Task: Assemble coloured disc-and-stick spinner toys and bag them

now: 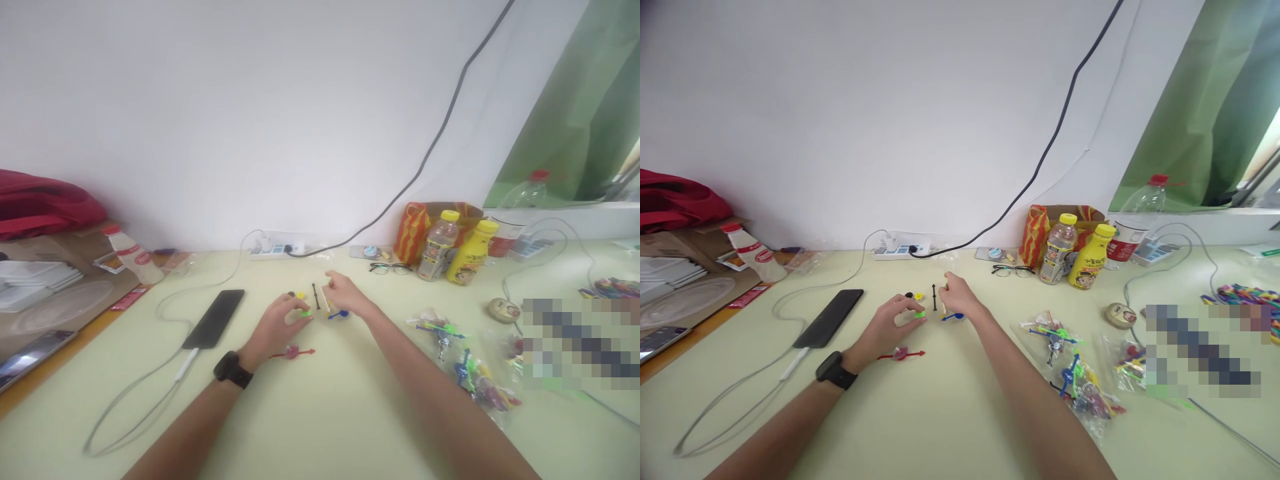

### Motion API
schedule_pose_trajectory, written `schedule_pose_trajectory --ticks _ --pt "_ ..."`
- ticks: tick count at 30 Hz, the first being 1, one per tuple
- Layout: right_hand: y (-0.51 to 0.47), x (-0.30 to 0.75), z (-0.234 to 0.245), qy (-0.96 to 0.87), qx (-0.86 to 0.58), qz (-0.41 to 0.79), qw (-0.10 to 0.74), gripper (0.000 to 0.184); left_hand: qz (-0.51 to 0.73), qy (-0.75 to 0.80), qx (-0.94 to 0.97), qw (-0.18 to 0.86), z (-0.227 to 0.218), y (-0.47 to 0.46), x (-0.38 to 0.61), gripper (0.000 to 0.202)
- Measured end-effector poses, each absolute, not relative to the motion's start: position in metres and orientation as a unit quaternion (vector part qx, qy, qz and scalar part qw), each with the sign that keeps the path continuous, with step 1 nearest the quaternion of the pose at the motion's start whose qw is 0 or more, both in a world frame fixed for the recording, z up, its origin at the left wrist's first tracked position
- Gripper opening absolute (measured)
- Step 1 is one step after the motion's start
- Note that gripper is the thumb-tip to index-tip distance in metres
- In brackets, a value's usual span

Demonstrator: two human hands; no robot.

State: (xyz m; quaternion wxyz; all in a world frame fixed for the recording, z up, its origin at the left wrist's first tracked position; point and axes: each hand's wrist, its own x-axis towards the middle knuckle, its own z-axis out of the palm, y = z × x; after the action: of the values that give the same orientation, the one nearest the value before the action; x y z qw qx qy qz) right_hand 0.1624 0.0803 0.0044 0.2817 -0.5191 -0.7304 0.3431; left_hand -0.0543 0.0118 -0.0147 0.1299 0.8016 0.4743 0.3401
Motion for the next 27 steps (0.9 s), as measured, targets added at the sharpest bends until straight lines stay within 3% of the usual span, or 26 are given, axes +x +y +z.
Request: schedule_pose_trajectory --ticks 9,15,22,27 --pt "0.085 0.162 -0.007 -0.758 -0.524 0.296 0.252 0.043 0.318 0.453 0.831 0.051 -0.024 0.023 -0.064 0.005" --pt "0.083 0.158 -0.017 -0.773 -0.529 0.254 0.241 0.04 0.321 0.481 0.816 0.013 -0.021 0.025 -0.07 0.025" --pt "0.071 0.15 -0.014 -0.803 -0.487 0.247 0.237 0.026 0.252 0.464 0.849 -0.023 -0.018 0.014 -0.057 0.021" --pt "0.072 0.148 -0.014 -0.812 -0.471 0.251 0.234 0.03 0.236 0.479 0.845 -0.015 -0.019 0.014 -0.054 0.024"
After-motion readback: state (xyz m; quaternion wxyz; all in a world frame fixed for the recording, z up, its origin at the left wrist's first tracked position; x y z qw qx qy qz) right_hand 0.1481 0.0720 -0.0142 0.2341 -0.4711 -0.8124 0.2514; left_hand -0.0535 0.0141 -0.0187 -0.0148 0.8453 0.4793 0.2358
